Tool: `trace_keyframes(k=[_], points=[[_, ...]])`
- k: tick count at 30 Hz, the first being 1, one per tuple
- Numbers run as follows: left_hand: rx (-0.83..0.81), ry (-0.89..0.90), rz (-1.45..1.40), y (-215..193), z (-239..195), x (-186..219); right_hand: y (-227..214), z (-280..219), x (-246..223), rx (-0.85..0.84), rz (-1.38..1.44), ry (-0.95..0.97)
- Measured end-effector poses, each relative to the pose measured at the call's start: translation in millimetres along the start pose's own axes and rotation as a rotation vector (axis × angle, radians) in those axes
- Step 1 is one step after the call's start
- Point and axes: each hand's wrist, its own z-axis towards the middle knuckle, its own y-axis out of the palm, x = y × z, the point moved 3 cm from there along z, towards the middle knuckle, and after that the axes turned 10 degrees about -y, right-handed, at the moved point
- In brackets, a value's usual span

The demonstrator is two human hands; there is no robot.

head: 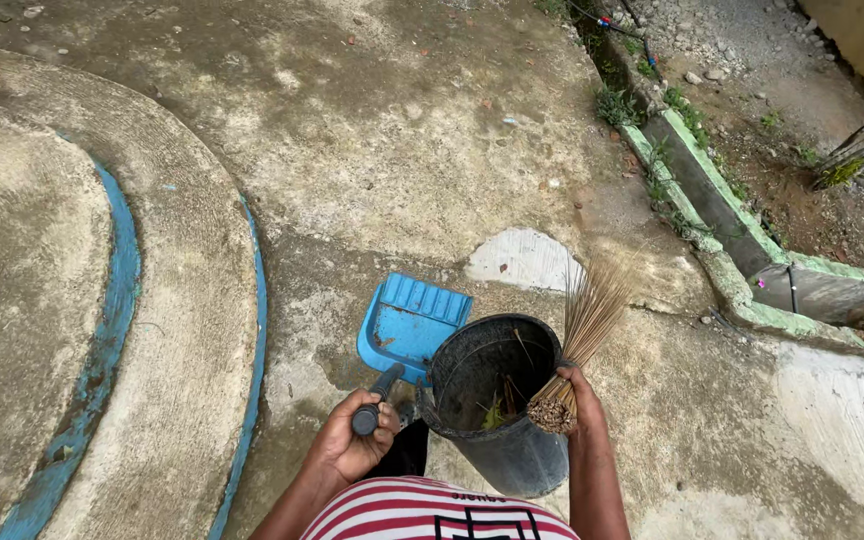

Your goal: The person sweeps dry leaves and debris from a concrete path and adjacent grassy areas using a traditional broom and a blue dustpan. The collected debris is periodically transferred into a black bucket. The person moves along the path, sweeping different sections and gathering larger leaves into the dustpan.

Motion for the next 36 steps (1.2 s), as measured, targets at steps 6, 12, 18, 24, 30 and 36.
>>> trace_keyframes(k=[6,12,18,24,30,36], points=[[0.055,0.055,-0.024,94.8,105.3,98.6,61.7,101.9,-99.6,0.09,-0.018,-0.04],[0.105,0.089,0.083,181.5,204.3,191.7,95.2,230.8,-163.4,0.005,0.03,-0.164],[0.027,0.044,0.048,248.2,322.2,291.1,124.8,417.1,-186.1,0.03,0.099,-0.028],[0.115,0.092,0.09,339.0,438.5,379.9,197.9,586.2,-263.9,-0.07,0.104,-0.02],[0.043,0.09,0.028,397.9,511.2,473.7,261.1,722.1,-322.3,-0.073,0.034,-0.021],[0.096,0.036,0.04,452.8,635.2,608.9,310.4,862.7,-370.4,-0.065,-0.007,-0.026]])
